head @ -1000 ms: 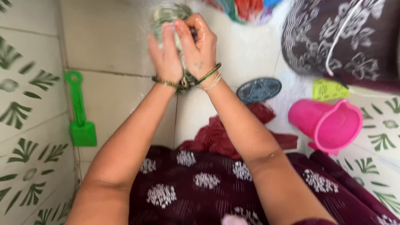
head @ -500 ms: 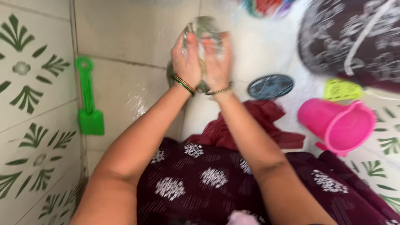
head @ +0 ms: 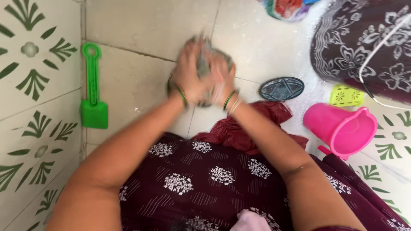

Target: The person scrubs several items of clothing by hand against a tiled floor, uses a brush to scrub fabric, and rinses the items in a plastic bucket.

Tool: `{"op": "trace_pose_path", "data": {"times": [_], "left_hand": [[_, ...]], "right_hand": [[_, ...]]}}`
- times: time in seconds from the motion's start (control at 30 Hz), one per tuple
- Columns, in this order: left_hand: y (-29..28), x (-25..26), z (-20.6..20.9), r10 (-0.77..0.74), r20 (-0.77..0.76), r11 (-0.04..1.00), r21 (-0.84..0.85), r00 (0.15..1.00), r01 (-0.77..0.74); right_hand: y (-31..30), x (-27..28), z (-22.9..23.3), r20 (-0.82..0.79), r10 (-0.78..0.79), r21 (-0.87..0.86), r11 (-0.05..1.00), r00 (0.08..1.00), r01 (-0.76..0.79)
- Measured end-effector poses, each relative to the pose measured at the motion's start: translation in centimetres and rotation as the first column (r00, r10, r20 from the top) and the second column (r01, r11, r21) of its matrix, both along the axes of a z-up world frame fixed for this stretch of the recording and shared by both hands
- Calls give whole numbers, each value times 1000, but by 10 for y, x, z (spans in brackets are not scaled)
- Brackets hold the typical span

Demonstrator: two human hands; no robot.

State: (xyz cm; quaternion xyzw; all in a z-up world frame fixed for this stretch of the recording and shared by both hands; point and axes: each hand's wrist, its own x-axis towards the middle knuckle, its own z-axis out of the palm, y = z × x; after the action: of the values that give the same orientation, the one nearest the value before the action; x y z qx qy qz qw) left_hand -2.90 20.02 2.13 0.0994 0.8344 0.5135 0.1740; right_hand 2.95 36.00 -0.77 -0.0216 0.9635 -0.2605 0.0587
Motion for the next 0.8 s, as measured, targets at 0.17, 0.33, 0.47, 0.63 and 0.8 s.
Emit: {"op": "trace_pose_path", "data": {"times": [0.17, 0.33, 0.47, 0.63, 0.8], "left_hand": [[-42, 72, -41, -306, -511, 941, -292, 803, 173], [-47, 62, -53, -330, -412, 920, -343, 849, 191], [-44, 43, -51, -271, -338, 953, -229, 901, 201], [-32, 29, -33, -80, -141, 974, -222, 987, 47], [-19, -5, -10, 50, 281, 927, -371, 958, 60]], "right_hand": [[-19, 82, -80, -272, 204, 281, 952, 940, -125], [-6, 73, -83, -262, 197, 14, 980, 945, -200], [-11, 44, -49, -167, 239, 93, 970, 957, -226], [-23, -4, 13, 178, 314, 85, 939, 933, -333], [-22, -44, 31, 489, 276, 147, 909, 827, -390]]}}
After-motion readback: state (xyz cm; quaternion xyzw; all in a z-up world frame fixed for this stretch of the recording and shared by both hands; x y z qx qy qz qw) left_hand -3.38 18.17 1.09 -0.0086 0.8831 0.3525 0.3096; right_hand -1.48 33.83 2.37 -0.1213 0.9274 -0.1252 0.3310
